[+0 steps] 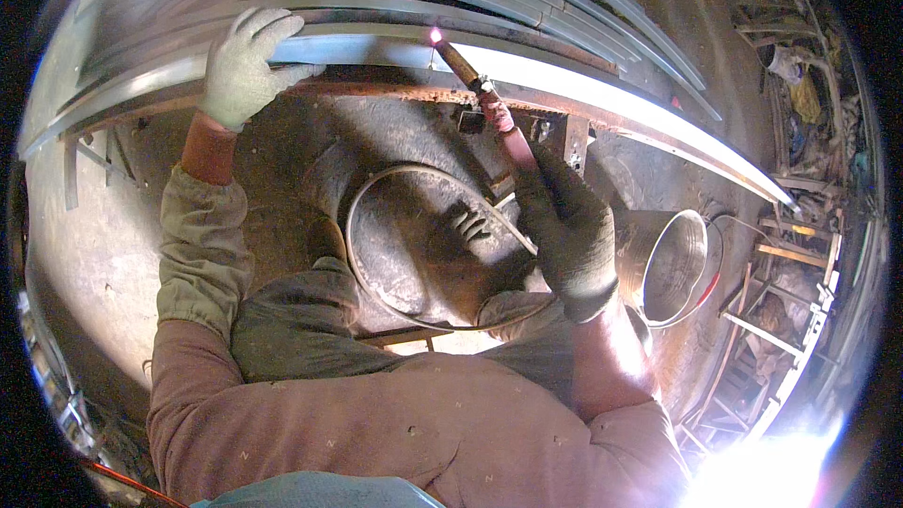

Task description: The person welds a long metal bar to a curved metal frame using a welding torch. They adjust the bar's position multiple times and continue welding along the seam, producing bright sparks.

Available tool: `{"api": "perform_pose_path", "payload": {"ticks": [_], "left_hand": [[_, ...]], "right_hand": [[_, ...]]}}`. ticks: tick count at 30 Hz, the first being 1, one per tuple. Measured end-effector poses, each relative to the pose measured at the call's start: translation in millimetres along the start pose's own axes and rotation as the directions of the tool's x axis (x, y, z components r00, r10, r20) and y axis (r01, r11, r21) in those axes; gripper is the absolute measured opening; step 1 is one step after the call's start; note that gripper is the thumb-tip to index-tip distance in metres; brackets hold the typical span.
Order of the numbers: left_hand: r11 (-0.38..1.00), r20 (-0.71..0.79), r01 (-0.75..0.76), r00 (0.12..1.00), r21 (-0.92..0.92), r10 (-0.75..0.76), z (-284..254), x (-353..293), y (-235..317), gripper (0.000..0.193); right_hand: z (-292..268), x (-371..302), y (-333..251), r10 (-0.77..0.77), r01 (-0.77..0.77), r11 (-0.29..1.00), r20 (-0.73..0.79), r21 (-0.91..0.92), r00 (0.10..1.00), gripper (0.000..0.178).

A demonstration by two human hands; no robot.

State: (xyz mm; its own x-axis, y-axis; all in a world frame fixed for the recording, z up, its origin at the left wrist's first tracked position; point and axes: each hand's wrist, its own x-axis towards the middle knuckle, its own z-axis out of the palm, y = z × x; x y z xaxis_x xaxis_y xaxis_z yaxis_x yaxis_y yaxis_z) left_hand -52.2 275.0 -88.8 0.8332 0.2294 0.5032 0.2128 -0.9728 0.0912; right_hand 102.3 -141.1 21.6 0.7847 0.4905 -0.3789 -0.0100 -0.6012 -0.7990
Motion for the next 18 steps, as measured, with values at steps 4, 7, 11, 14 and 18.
{"api": "perform_pose_path", "payload": {"ticks": [4, 7, 11, 14, 18], "left_hand": [[0.999, 0.003, 0.021, 1.000, 0.034, -0.021, -4, 1, 4, 0.066], [0.999, -0.046, 0.013, 0.999, 0.046, -0.011, -1, -1, 5, 0.066], [0.996, -0.023, 0.024, 0.999, 0.086, -0.022, -1, -3, 0, 0.067], [0.998, -0.016, 0.056, 0.998, 0.038, -0.056, -5, -3, 0, 0.069], [0.994, -0.084, 0.025, 0.996, 0.108, -0.016, -7, -11, -17, 0.071]], "right_hand": [[2, 1, 1, -0.020, 0.020, 0.999, 0.009, 0.025, 1.000, 0.039], [1, 0, 2, -0.033, 0.032, 0.999, 0.022, 0.036, 0.999, 0.040], [4, 0, -4, -0.034, 0.034, 0.999, 0.017, 0.024, 0.999, 0.041], [7, -1, -5, -0.017, 0.017, 0.998, 0.003, 0.057, 1.000, 0.041], [7, 0, 1, -0.053, 0.051, 0.995, 0.015, 0.089, 0.998, 0.041]]}}
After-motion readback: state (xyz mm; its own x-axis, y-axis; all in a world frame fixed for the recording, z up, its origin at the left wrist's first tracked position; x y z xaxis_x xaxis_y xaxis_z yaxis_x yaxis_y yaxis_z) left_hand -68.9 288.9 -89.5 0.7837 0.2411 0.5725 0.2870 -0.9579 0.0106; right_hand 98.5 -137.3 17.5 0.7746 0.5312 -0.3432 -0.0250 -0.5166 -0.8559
